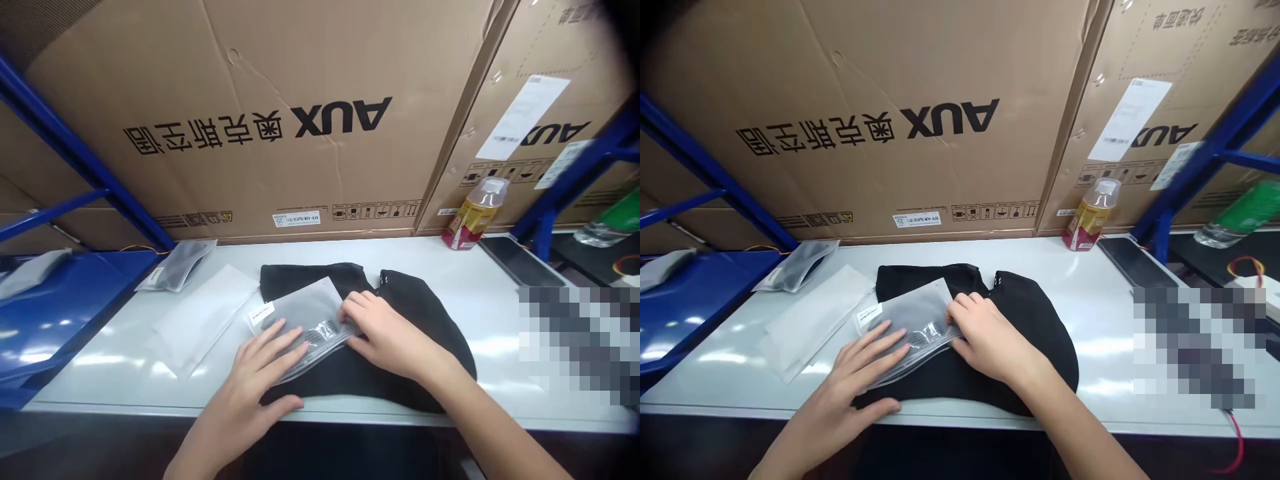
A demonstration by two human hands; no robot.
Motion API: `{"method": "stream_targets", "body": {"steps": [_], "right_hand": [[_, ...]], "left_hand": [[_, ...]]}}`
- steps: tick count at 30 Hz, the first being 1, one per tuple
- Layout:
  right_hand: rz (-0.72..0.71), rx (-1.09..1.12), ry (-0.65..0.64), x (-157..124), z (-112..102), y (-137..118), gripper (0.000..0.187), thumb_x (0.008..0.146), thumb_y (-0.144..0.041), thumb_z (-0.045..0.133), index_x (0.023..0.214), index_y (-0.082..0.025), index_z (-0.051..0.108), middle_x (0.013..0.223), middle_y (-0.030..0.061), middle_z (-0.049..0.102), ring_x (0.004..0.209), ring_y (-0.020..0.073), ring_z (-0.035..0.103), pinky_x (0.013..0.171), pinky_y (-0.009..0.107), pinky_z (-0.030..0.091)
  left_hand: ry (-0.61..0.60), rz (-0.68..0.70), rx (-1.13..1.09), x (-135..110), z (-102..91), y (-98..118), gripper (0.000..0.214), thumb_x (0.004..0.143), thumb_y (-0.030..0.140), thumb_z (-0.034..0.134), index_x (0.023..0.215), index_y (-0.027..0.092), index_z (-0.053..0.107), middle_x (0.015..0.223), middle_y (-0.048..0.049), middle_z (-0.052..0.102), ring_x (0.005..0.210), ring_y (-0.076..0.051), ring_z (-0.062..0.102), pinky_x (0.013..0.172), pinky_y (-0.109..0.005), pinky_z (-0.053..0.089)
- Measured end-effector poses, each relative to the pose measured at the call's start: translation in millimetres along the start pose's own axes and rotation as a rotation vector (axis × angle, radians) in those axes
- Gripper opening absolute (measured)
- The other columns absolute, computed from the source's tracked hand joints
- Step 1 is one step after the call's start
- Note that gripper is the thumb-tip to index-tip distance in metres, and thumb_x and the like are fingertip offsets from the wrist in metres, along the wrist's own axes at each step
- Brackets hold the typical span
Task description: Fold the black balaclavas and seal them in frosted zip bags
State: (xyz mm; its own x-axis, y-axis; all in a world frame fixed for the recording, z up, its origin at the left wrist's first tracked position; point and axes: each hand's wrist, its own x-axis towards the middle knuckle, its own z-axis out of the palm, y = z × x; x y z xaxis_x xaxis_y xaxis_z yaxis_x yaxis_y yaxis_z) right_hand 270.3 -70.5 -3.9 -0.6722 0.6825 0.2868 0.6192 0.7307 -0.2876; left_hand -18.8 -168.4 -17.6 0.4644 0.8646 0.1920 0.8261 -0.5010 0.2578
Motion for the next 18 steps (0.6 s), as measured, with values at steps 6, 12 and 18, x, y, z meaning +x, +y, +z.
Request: {"method": "stream_targets", "body": {"steps": [6, 12, 18], "right_hand": [[-0.170, 0.126, 0.182, -8, 7, -47, 0.021, 0.100, -0.025, 0.067, 0.121, -0.024, 0.066, 0.133, 0.0101, 0.069, 0.128, 0.0277, 0.058, 0.102, 0.046, 0.050], [-0.399, -0.006, 0.490, 8, 45, -92, 0.011, 0.100, -0.011, 0.064, 0.098, -0.020, 0.070, 0.095, 0.0003, 0.077, 0.099, 0.0197, 0.066, 0.082, 0.036, 0.046], [-0.500, -0.086, 0.377, 17, 29, -73, 0.024, 0.102, -0.011, 0.056, 0.082, -0.022, 0.063, 0.083, -0.0005, 0.069, 0.080, 0.0168, 0.058, 0.073, 0.034, 0.043]], "left_hand": [[0.312, -0.010, -0.190, -31, 10.1, -18, 0.046, 0.104, 0.009, 0.050, 0.139, 0.033, 0.067, 0.139, -0.0012, 0.072, 0.126, -0.021, 0.071, 0.110, -0.038, 0.059], [0.486, 0.101, -0.151, -22, 7.4, 2, 0.043, 0.095, 0.001, 0.065, 0.127, 0.029, 0.072, 0.128, -0.0026, 0.078, 0.113, -0.024, 0.078, 0.098, -0.037, 0.067], [0.481, 0.180, -0.014, -23, 0.1, 2, 0.052, 0.097, 0.005, 0.065, 0.143, 0.030, 0.064, 0.134, -0.0024, 0.076, 0.115, -0.024, 0.077, 0.099, -0.035, 0.067]]}}
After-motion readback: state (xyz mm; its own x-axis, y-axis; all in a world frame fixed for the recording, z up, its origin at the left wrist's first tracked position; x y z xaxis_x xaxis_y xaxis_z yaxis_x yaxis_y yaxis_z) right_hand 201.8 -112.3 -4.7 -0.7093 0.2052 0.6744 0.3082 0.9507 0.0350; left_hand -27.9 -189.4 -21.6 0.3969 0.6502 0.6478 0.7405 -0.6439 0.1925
